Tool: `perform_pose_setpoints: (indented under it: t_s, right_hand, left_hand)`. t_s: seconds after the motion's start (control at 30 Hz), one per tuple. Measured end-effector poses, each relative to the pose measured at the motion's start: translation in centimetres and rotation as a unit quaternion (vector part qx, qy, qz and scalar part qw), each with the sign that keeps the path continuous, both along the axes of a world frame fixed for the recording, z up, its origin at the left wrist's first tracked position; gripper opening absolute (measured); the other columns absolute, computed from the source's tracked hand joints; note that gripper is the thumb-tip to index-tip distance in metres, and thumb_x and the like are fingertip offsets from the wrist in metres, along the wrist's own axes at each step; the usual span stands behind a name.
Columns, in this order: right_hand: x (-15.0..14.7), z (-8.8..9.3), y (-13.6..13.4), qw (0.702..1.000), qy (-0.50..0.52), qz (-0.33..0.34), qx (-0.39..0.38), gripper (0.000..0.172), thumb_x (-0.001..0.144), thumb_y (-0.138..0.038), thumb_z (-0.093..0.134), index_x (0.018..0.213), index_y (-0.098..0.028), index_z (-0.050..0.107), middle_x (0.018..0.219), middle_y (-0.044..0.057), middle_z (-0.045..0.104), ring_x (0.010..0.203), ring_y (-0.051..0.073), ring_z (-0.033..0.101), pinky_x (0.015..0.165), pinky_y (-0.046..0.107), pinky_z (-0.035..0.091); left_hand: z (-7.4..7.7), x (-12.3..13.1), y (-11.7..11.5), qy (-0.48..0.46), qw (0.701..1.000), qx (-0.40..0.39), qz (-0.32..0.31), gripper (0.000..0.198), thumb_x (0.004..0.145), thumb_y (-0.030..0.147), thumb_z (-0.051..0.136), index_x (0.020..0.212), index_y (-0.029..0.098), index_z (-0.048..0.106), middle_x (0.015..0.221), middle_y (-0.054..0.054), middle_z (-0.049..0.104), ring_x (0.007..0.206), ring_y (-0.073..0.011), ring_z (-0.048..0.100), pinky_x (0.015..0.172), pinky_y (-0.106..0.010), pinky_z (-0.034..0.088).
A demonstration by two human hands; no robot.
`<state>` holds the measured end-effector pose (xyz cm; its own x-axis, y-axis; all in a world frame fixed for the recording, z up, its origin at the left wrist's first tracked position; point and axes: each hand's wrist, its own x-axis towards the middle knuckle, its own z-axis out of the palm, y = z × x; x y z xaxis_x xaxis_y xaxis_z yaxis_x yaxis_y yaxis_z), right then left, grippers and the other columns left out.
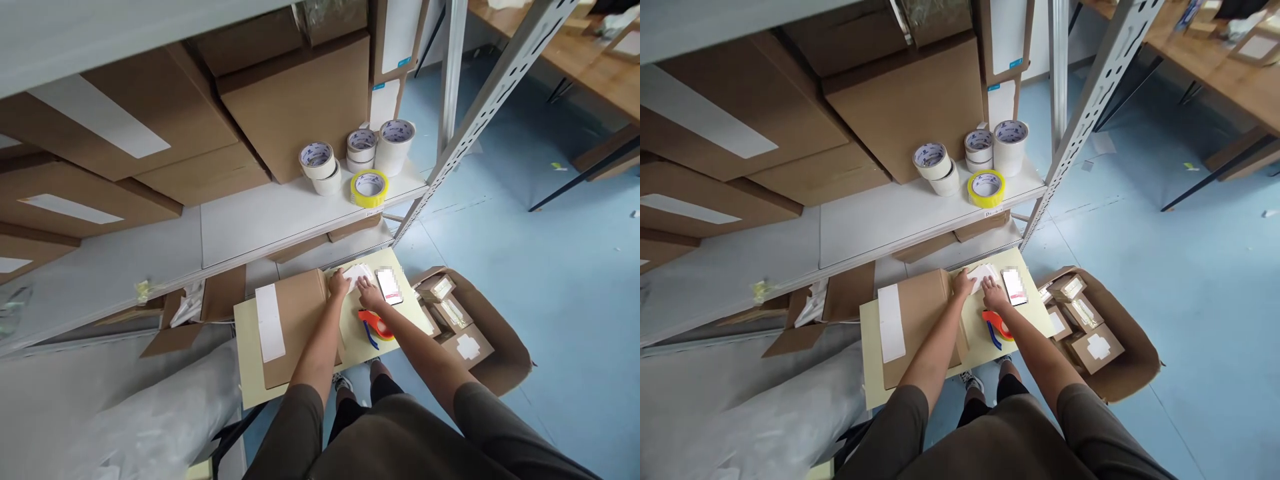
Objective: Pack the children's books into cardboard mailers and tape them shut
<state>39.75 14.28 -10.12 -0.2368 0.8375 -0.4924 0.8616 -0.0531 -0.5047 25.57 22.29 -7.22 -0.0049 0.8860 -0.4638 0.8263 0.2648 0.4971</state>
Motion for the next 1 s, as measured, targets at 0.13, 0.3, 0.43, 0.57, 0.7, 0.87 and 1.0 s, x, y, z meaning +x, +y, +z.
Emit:
perform_pose_setpoints:
  t_s: [0.13, 0.3, 0.43, 0.57, 0.7, 0.87, 1.0]
  right_hand:
    - [-0.2, 0.7, 0.0, 1.000, 0.000, -0.005, -0.013, 0.089, 0.083, -0.010, 0.056, 0.169, -0.017, 0.033, 0.178, 0.013, 0.025, 0.167, 0.032, 0.011, 0.129, 0.053, 0.029]
    - [0.9, 2.5, -0.2, 0.992, 0.067, -0.097, 0.035, 0.084, 0.087, -0.020, 0.057, 0.168, -0.016, 0.035, 0.173, 0.016, 0.038, 0.164, 0.032, 0.023, 0.127, 0.052, 0.033]
    - [2.5, 5.7, 0.1, 0.949, 0.149, -0.243, 0.137, 0.067, 0.090, -0.045, 0.061, 0.152, -0.020, 0.054, 0.156, 0.016, 0.058, 0.148, 0.034, 0.049, 0.119, 0.050, 0.044]
    - [4.4, 9.5, 0.8, 0.919, 0.248, -0.287, 0.111, 0.041, 0.087, -0.062, 0.059, 0.093, -0.023, 0.070, 0.092, 0.009, 0.075, 0.088, 0.029, 0.070, 0.082, 0.040, 0.057]
    - [6.7, 12.4, 0.9, 0.875, 0.351, -0.311, 0.119, 0.047, 0.080, -0.071, 0.066, 0.074, -0.025, 0.059, 0.067, 0.000, 0.062, 0.066, 0.020, 0.057, 0.064, 0.031, 0.050]
    - [8.5, 14.7, 0.1, 0.842, 0.400, -0.342, 0.115, 0.049, 0.073, -0.071, 0.074, 0.071, -0.025, 0.057, 0.062, -0.002, 0.058, 0.061, 0.017, 0.052, 0.060, 0.029, 0.046]
    - [8.9, 15.4, -0.7, 0.824, 0.417, -0.366, 0.115, 0.050, 0.070, -0.071, 0.076, 0.072, -0.024, 0.058, 0.063, -0.002, 0.059, 0.062, 0.016, 0.054, 0.061, 0.029, 0.047]
  left_hand:
    - [0.6, 0.6, 0.0, 0.008, 1.000, 0.000, 0.000, 0.046, 0.087, 0.024, 0.072, 0.133, 0.023, 0.073, 0.136, -0.014, 0.073, 0.124, -0.0295, 0.066, 0.105, -0.036, 0.048]
    - [2.2, 0.5, -0.2, -0.032, 0.999, 0.021, -0.004, 0.018, 0.092, 0.021, 0.067, 0.104, 0.020, 0.082, 0.117, -0.012, 0.079, 0.109, -0.0257, 0.071, 0.097, -0.034, 0.051]
    - [5.0, -0.6, -0.2, -0.177, 0.983, 0.020, -0.038, 0.017, 0.090, 0.028, 0.072, 0.101, 0.019, 0.082, 0.101, -0.007, 0.081, 0.094, -0.0216, 0.073, 0.091, -0.032, 0.055]
    - [8.7, -2.4, 0.0, -0.252, 0.962, 0.024, -0.100, 0.035, 0.080, 0.037, 0.083, 0.108, 0.016, 0.082, 0.103, -0.008, 0.081, 0.098, -0.0245, 0.074, 0.092, -0.034, 0.056]
    - [11.6, -4.0, 0.5, -0.254, 0.954, 0.023, -0.156, 0.040, 0.066, 0.039, 0.093, 0.097, 0.017, 0.083, 0.100, -0.008, 0.082, 0.096, -0.0273, 0.074, 0.091, -0.035, 0.057]
    - [13.4, -4.3, 1.0, -0.241, 0.948, -0.023, -0.208, 0.036, 0.065, 0.049, 0.088, 0.081, 0.017, 0.082, 0.081, -0.003, 0.079, 0.078, -0.0230, 0.071, 0.079, -0.033, 0.055]
    - [14.2, -4.2, 0.5, -0.257, 0.943, -0.023, -0.208, 0.038, 0.071, 0.053, 0.083, 0.081, 0.017, 0.083, 0.078, -0.003, 0.078, 0.076, -0.0220, 0.070, 0.074, -0.031, 0.053]
